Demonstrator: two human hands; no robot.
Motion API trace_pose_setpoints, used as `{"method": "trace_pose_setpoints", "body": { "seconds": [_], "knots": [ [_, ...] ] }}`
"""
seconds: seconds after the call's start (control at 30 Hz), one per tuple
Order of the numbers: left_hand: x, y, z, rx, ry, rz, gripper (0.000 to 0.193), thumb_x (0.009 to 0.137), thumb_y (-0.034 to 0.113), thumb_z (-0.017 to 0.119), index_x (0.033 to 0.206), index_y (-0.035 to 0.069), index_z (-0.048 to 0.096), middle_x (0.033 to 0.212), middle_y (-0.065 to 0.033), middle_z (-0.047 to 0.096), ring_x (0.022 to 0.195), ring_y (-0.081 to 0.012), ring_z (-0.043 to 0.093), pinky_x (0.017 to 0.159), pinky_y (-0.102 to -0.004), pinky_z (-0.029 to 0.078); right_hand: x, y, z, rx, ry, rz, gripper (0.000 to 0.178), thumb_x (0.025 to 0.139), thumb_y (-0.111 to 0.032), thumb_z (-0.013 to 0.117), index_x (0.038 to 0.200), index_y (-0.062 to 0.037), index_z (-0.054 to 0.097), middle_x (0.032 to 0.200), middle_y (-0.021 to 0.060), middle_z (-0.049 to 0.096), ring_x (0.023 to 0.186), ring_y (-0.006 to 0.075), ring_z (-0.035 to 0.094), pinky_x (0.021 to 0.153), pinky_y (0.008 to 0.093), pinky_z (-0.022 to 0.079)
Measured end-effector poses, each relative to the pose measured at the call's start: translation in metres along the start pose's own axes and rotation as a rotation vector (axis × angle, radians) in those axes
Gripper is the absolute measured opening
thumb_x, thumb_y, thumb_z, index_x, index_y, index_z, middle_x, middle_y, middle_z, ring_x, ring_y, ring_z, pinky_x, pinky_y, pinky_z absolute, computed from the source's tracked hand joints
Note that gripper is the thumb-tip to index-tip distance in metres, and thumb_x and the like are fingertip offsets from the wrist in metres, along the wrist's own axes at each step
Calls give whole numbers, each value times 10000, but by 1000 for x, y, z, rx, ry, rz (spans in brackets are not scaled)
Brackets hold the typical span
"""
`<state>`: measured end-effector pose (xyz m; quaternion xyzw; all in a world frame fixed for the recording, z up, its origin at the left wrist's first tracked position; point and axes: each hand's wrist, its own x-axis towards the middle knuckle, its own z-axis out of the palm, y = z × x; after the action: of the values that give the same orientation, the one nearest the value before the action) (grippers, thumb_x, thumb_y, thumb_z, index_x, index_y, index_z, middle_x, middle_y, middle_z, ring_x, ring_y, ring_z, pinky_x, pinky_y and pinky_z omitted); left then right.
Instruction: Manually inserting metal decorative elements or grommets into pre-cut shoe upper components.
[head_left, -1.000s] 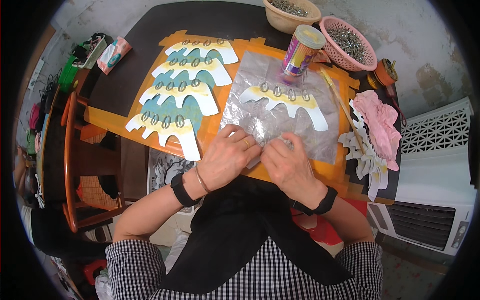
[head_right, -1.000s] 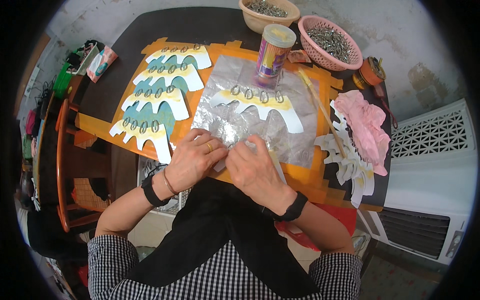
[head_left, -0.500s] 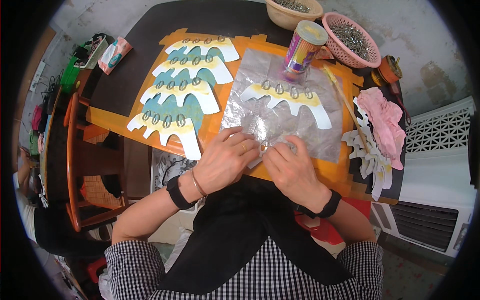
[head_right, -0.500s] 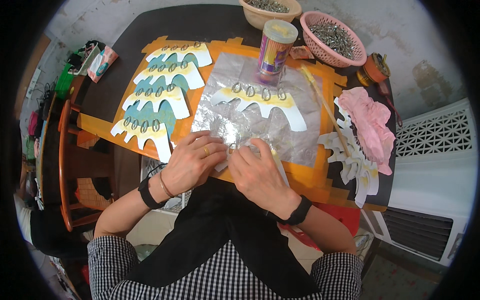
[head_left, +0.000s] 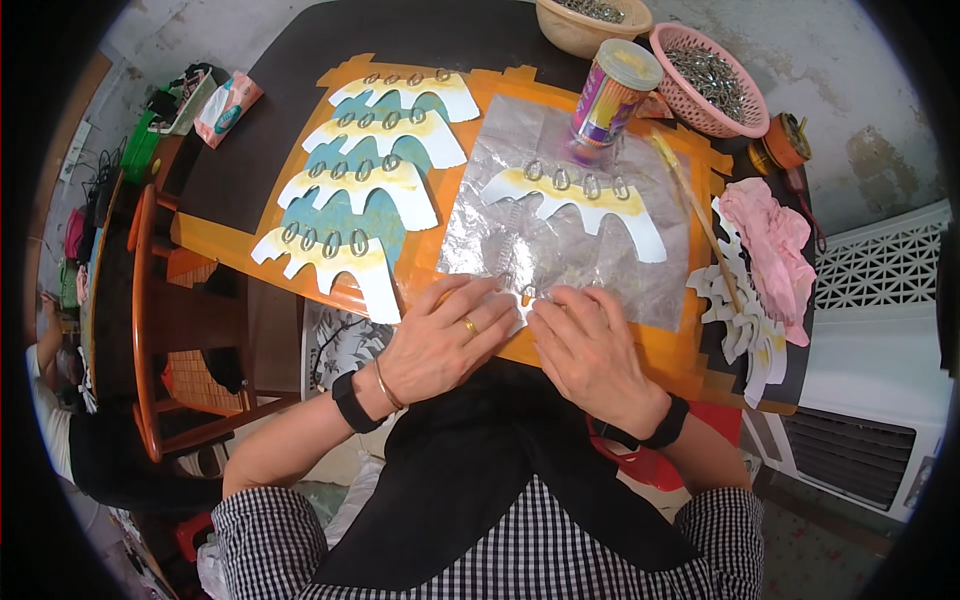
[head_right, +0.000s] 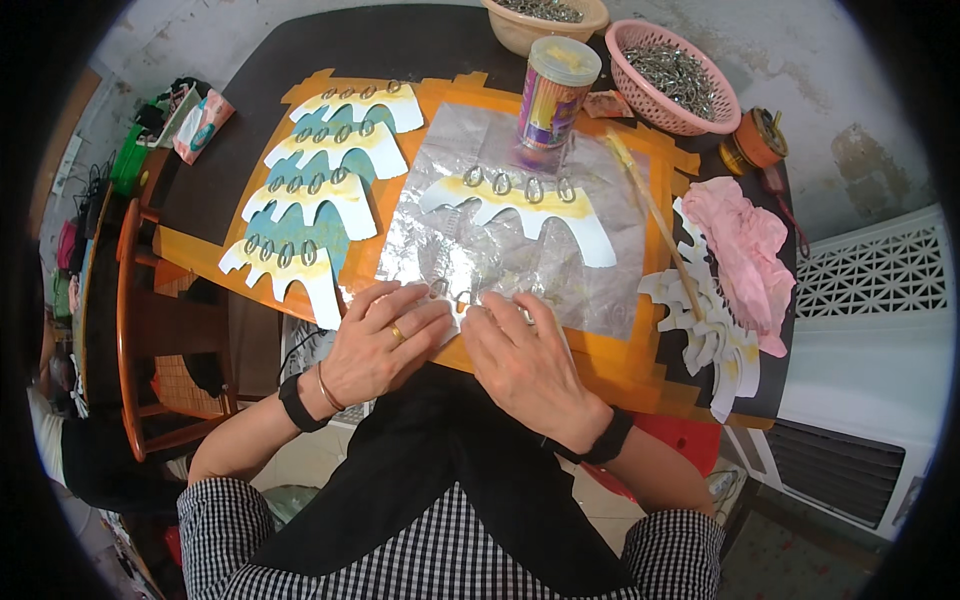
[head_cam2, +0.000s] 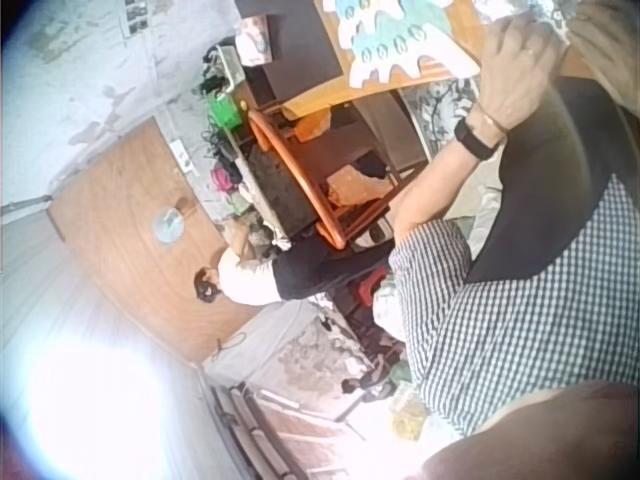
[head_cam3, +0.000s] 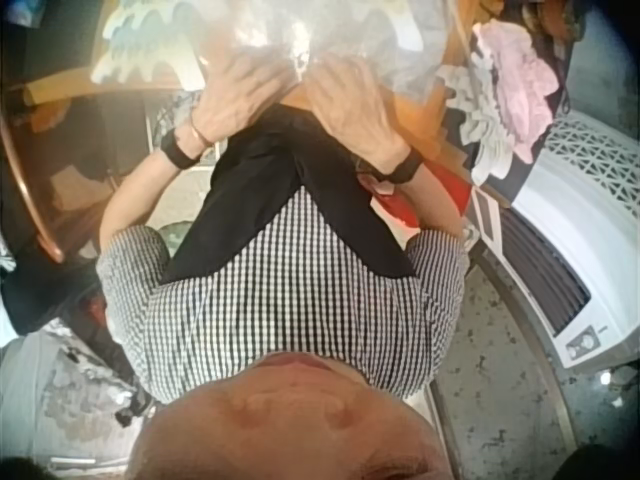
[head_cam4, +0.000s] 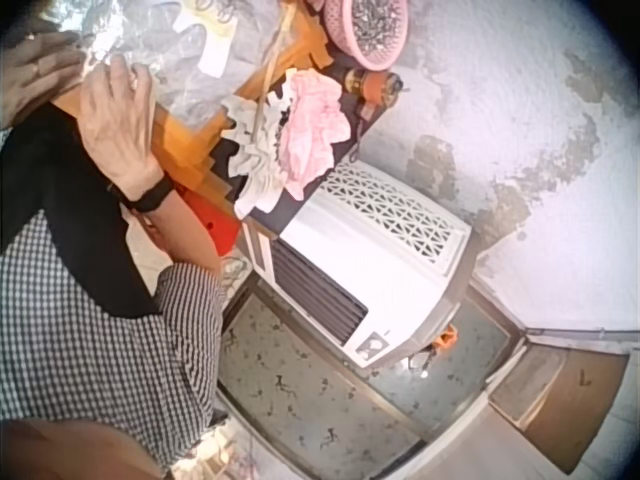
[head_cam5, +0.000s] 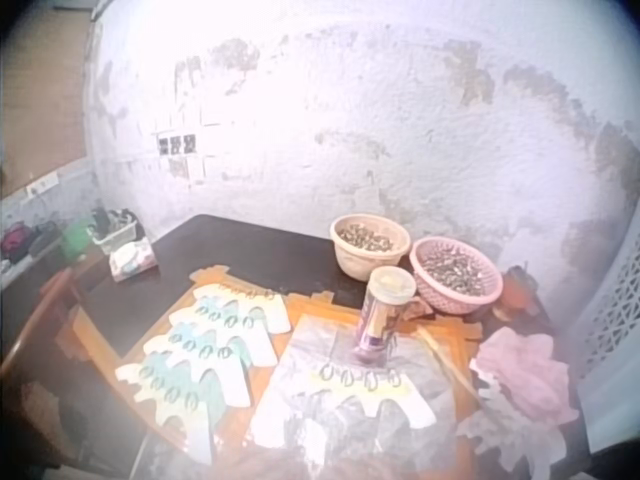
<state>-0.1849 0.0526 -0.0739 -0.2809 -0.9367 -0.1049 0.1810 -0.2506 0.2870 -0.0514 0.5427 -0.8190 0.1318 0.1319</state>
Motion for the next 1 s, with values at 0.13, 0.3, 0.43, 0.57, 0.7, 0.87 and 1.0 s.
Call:
{"method": "trace_pose_setpoints", "body": {
  "seconds": [0.13,0.3,0.43,0.57,0.7,0.87,1.0],
  "knots": [
    [-1,3,4,5,0,-17,411,935,365,690,1271,134,643,1269,-24,626,1318,-258,545,1187,-509,346,0,-1,-3,11,-12,19,321,851,-106,652,1136,37,691,1172,115,635,1243,277,554,1085,473,423],
    [-4,0,8,-52,1,-32,462,945,500,649,1266,167,653,1251,-24,611,1352,-261,520,1227,-587,274,0,1,-1,38,-17,24,312,821,-84,747,1113,20,709,1182,102,646,1207,298,565,1054,501,438],
    [-6,-4,12,-60,13,-13,479,931,534,643,1237,168,676,1272,-24,609,1381,-263,501,1227,-612,261,3,1,0,43,-20,31,304,849,-98,655,1117,43,690,1141,121,644,1238,284,561,1094,501,418],
    [-9,-4,16,-16,39,9,471,931,541,632,1216,169,689,1327,-15,611,1396,-263,499,1225,-631,261,6,4,2,91,-7,44,262,843,-94,664,1071,33,690,1109,115,635,1225,285,564,1088,503,420],
    [-10,-5,18,-26,38,21,454,945,536,614,1210,175,688,1340,-17,619,1393,-267,510,1220,-647,266,8,5,3,137,7,55,212,832,-70,680,1023,22,680,1079,111,618,1205,292,562,1072,510,427],
    [-9,-4,18,-93,46,-20,490,939,567,603,1199,158,676,1295,-48,634,1392,-324,506,1216,-682,246,6,4,5,166,18,68,197,837,-58,689,1020,17,679,1071,113,608,1201,297,558,1058,514,434],
    [-6,-3,16,-127,23,-36,522,897,560,664,1215,146,662,1322,-57,615,1420,-375,465,1209,-723,206,9,6,4,185,11,81,217,837,-72,714,1035,10,679,1104,118,595,1220,320,545,1051,525,427]
  ]
}}
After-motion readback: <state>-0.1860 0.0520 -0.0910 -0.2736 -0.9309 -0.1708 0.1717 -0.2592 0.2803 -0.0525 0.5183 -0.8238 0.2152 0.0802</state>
